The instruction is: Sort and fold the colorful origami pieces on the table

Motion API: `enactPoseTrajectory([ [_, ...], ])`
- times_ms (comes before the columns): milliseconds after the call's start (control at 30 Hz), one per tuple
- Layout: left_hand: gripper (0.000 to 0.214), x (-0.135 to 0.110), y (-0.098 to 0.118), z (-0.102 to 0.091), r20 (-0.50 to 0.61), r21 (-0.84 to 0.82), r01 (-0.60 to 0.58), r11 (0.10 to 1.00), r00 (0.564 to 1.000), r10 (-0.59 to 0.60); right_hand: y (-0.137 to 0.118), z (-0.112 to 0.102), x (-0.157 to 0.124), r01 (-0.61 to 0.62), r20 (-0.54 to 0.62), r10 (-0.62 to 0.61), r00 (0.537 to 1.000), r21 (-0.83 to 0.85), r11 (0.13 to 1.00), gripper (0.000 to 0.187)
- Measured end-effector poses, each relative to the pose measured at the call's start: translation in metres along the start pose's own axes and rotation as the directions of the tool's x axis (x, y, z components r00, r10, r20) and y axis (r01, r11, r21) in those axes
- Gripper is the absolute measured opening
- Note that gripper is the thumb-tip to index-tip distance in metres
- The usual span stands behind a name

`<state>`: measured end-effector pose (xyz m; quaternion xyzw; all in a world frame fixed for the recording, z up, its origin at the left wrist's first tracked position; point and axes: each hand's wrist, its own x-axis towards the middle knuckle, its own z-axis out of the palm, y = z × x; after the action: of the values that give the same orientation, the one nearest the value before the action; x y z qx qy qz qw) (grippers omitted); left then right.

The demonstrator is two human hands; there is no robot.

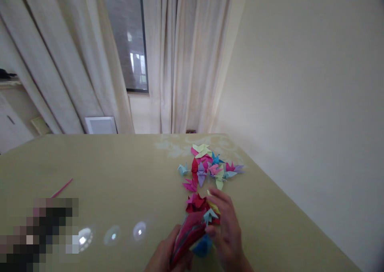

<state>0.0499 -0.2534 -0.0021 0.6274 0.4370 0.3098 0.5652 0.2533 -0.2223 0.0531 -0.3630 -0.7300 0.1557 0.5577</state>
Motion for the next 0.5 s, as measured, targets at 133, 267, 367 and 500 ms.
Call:
enactPoseTrajectory([
  [133,0.060,0.002,-0.008,0.004,-0.098,0.117,0.014,0.993,0.995,-0.002,0.001,-0.006,-0.003,0.156,0.293,-0.145,0.945,-0.016,0.988,0.074],
  [267,0.050,0.003,-0.021,0.004,-0.149,0.141,0.006,0.990,0.989,0.015,-0.003,0.002,-0.006,0.157,0.179,-0.134,0.975,-0.122,0.980,0.083],
  [367,0.053,0.000,-0.036,0.005,-0.232,0.199,-0.029,0.980,0.970,0.076,-0.006,0.010,-0.004,0.278,0.199,-0.245,0.949,-0.160,0.947,0.072],
  [500,0.052,-0.007,-0.041,0.003,-0.353,0.363,-0.010,0.932,0.924,0.147,-0.008,0.018,-0.001,0.372,0.214,-0.329,0.920,-0.207,0.905,0.068],
])
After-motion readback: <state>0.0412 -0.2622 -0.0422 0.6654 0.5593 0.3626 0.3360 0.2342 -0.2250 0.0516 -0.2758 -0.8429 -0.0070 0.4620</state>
